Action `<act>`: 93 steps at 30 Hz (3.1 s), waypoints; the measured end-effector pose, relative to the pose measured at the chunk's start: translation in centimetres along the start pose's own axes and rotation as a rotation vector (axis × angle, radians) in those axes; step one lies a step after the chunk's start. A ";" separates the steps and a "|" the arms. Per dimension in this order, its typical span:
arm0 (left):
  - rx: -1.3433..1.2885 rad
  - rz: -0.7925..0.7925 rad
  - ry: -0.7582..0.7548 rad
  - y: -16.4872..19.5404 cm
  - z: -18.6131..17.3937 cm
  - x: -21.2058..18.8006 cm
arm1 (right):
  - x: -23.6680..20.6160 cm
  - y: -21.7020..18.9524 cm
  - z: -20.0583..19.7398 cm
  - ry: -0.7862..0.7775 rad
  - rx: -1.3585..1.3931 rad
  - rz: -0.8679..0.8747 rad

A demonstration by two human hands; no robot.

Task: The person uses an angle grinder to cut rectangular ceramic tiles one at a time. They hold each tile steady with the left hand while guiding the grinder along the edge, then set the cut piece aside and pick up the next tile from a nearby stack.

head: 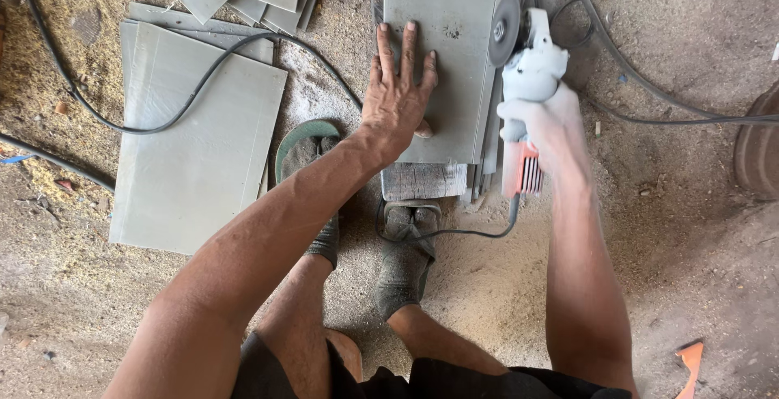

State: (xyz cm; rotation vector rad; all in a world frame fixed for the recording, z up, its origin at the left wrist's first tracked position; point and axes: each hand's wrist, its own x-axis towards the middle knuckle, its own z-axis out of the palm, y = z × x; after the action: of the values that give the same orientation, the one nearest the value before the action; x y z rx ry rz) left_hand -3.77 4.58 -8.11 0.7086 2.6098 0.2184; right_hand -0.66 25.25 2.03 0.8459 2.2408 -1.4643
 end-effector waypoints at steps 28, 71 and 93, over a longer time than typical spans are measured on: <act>-0.017 0.013 0.037 -0.2 1.2 0.2 | -11.6 9.6 0.7 -0.048 -0.160 0.258; 0.010 0.005 -0.017 -0.3 -0.5 -0.6 | -2.3 4.0 0.3 0.008 0.096 0.109; -0.016 0.023 0.014 -0.5 -0.5 -0.6 | 1.4 0.6 0.1 0.004 0.013 0.057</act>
State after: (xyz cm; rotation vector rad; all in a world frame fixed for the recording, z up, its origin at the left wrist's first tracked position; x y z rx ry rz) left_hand -3.71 3.81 -7.58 0.7345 2.6119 0.2515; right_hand -1.36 25.73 0.70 0.9100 2.1939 -1.4536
